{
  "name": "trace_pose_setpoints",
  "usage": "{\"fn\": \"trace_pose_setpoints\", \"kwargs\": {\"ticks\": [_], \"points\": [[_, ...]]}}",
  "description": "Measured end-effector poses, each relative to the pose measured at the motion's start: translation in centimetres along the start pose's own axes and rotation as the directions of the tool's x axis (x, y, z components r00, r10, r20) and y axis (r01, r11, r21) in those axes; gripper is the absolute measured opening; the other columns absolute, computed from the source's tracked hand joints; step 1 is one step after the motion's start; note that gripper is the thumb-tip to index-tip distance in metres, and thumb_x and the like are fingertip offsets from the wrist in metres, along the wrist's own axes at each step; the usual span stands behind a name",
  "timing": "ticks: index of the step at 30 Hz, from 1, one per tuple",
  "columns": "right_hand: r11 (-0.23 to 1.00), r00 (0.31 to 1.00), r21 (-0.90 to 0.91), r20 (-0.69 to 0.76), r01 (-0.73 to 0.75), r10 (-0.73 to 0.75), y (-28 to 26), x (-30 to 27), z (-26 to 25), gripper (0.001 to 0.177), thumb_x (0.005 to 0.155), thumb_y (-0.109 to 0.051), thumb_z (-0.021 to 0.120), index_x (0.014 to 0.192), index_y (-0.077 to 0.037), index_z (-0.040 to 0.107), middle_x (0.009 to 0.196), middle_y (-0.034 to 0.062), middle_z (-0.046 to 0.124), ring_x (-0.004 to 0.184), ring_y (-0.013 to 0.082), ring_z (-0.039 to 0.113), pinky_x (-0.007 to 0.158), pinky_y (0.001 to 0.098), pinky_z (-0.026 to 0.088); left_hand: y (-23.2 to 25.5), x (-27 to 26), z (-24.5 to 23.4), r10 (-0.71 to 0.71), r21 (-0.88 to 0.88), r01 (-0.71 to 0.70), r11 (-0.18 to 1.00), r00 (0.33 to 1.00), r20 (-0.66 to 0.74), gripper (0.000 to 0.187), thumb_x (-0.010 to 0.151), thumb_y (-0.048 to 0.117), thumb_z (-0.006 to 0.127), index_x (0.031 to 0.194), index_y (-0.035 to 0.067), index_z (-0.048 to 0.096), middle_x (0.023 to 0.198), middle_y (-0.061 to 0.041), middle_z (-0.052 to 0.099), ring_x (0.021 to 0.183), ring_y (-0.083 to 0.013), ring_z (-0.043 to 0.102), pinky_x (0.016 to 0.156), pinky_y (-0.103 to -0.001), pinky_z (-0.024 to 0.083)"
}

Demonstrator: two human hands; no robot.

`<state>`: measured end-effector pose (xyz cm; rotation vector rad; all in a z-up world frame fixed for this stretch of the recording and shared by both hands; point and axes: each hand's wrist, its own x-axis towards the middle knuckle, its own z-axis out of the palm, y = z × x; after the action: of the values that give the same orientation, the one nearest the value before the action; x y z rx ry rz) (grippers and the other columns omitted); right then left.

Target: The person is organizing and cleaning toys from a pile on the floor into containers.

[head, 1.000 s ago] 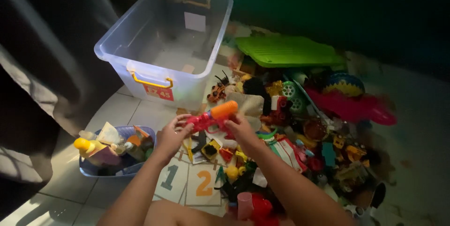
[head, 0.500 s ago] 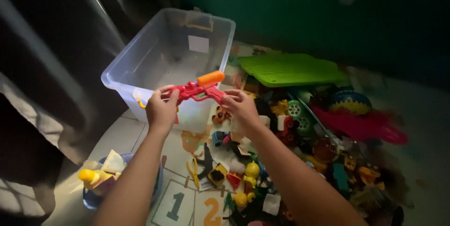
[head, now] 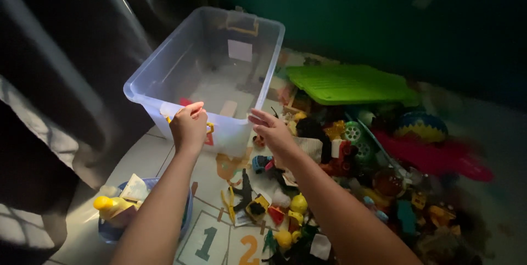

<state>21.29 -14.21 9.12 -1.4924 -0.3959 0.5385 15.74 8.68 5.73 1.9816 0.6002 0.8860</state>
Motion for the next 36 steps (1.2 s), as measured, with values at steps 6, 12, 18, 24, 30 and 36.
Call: {"fn": "trace_pose_setpoints", "kwargs": {"ticks": [6, 12, 18, 24, 30, 36], "points": [[1.0, 0.999, 0.004, -0.028, -0.03, 0.03, 0.5, -0.4, 0.0, 0.056, 0.091, 0.0, 0.052, 0.147, -0.007, 0.054, 0.152, 0.0083, 0.057, 0.134, 0.0164, 0.055, 0.107, 0.033, 0.043, 2.7, -3.8, -1.2, 0.146, -0.008, -0.146, 0.989, 0.987, 0.064, 0.029, 0.09, 0.006, 0.062, 0.116, 0.006, 0.074, 0.128, -0.016, 0.065, 0.108, -0.03, 0.068, 0.095, -0.037, 0.055], [0.994, 0.995, -0.032, 0.002, 0.104, -0.104, 1.8, -1.6, -0.6, 0.045, 0.092, 0.001, 0.053, 0.135, -0.005, 0.064, 0.156, 0.0032, 0.052, 0.125, 0.017, 0.059, 0.097, 0.0307, 0.05, 2.4, -7.5, 0.0, 0.47, 0.14, -0.472, 0.871, 0.881, 0.05, 0.031, 0.083, 0.0, 0.063, 0.114, 0.004, 0.069, 0.143, -0.03, 0.051, 0.136, -0.0421, 0.048, 0.104, -0.045, 0.05], [0.992, 0.995, -0.124, -0.099, 0.003, -0.016, 6.9, -3.5, -2.0, 0.039, 0.095, -0.004, 0.054, 0.131, -0.005, 0.067, 0.135, 0.0111, 0.069, 0.115, 0.0198, 0.067, 0.096, 0.0334, 0.055, 0.7, -14.2, 1.8, 0.106, 0.135, -0.226, 0.965, 0.804, 0.585, 0.036, 0.094, 0.01, 0.06, 0.13, 0.012, 0.061, 0.135, -0.016, 0.057, 0.12, -0.0351, 0.062, 0.104, -0.044, 0.053], [0.815, 0.952, -0.493, -0.133, -0.304, 0.275, 15.8, -7.2, -2.7, 0.035, 0.098, -0.011, 0.057, 0.131, -0.01, 0.067, 0.129, 0.0103, 0.07, 0.11, 0.0221, 0.066, 0.093, 0.0366, 0.056, -4.2, -19.8, 3.7, -0.301, 0.467, -0.172, 0.867, 0.567, 0.767, 0.043, 0.094, 0.025, 0.069, 0.132, 0.01, 0.055, 0.135, -0.014, 0.05, 0.124, -0.0367, 0.055, 0.101, -0.048, 0.048], [0.711, 0.975, -0.669, -0.109, -0.216, 0.194, 21.1, -11.3, -1.7, 0.046, 0.087, -0.008, 0.069, 0.132, -0.011, 0.063, 0.121, 0.0119, 0.066, 0.098, 0.0236, 0.069, 0.083, 0.0387, 0.059, -11.2, -23.6, 5.9, -0.253, 0.515, -0.281, 0.81, 0.626, 0.738, 0.043, 0.088, 0.008, 0.066, 0.13, 0.014, 0.059, 0.133, -0.012, 0.055, 0.126, -0.0333, 0.056, 0.103, -0.045, 0.048], [0.893, 0.94, -0.301, -0.055, -0.336, 0.336, 16.6, -13.3, 1.2, 0.055, 0.083, -0.017, 0.075, 0.135, -0.009, 0.059, 0.113, 0.0193, 0.069, 0.078, 0.0306, 0.07, 0.064, 0.0441, 0.056, -10.4, -24.8, 5.4, -0.259, 0.552, -0.284, 0.784, 0.659, 0.706, 0.037, 0.089, 0.01, 0.067, 0.125, 0.016, 0.062, 0.129, -0.006, 0.058, 0.128, -0.0299, 0.053, 0.108, -0.043, 0.045]]}}
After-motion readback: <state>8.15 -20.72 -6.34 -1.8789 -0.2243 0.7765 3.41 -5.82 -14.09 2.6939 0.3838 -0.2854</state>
